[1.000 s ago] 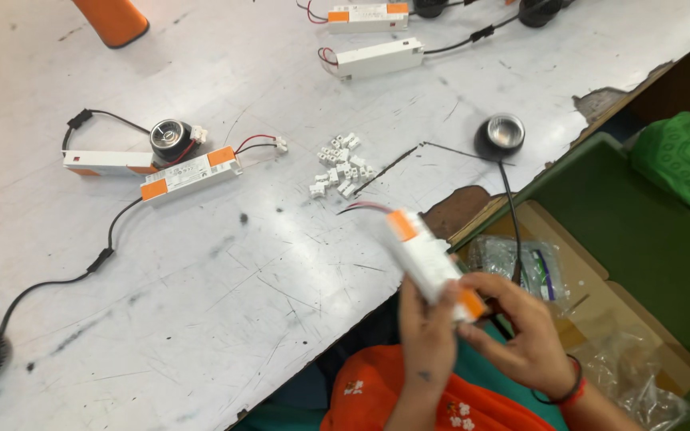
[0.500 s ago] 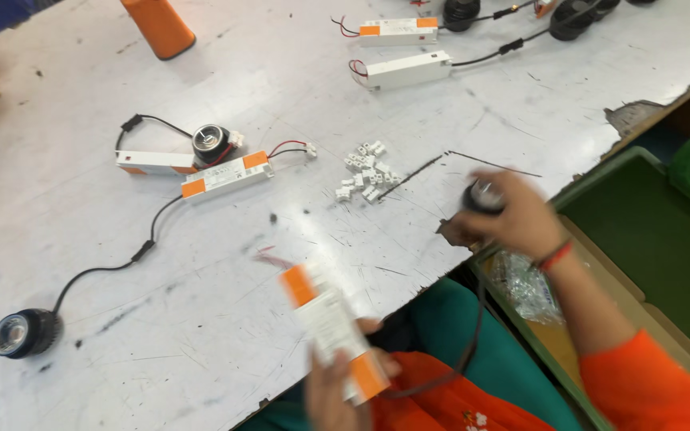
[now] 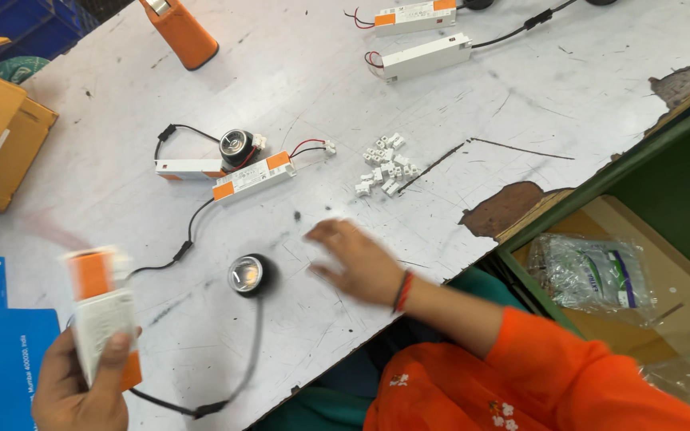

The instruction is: The person connects wires to white plastic connectors and attaches them to LED spotlights and power supply units on a workbench. They repeatedly pick up components, insert wires into connectors, and place the assembled units on the table.

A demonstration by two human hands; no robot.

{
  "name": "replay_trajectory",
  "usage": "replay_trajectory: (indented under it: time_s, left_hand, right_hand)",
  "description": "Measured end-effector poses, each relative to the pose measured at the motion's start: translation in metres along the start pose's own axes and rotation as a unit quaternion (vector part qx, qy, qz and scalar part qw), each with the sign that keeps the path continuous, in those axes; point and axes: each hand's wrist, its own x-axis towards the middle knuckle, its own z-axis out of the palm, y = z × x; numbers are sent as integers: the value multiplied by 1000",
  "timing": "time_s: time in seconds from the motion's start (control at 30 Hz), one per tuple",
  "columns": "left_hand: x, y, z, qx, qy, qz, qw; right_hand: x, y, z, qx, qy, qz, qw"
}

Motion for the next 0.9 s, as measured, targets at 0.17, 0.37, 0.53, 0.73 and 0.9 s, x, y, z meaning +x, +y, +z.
replay_trajectory:
  time_s: [0.17, 0.37, 0.53, 0.73, 0.9]
  left_hand:
    - [22, 30, 66, 61, -302, -173, 935]
    - [24, 30, 170, 131, -456, -184, 861]
    - [28, 20, 171, 247, -344, -72, 903]
    - [24, 19, 233, 288, -212, 98, 929]
    - [32, 19, 297, 240, -227, -1, 944]
  right_hand:
    - [4, 57, -67, -163, 38, 103, 980]
    - [-1, 73, -84, -194, 38, 110, 974]
    - [-10, 81, -86, -177, 61, 55, 981]
    - [-1, 81, -71, -146, 65, 51, 986]
    - [11, 81, -55, -232, 45, 58, 970]
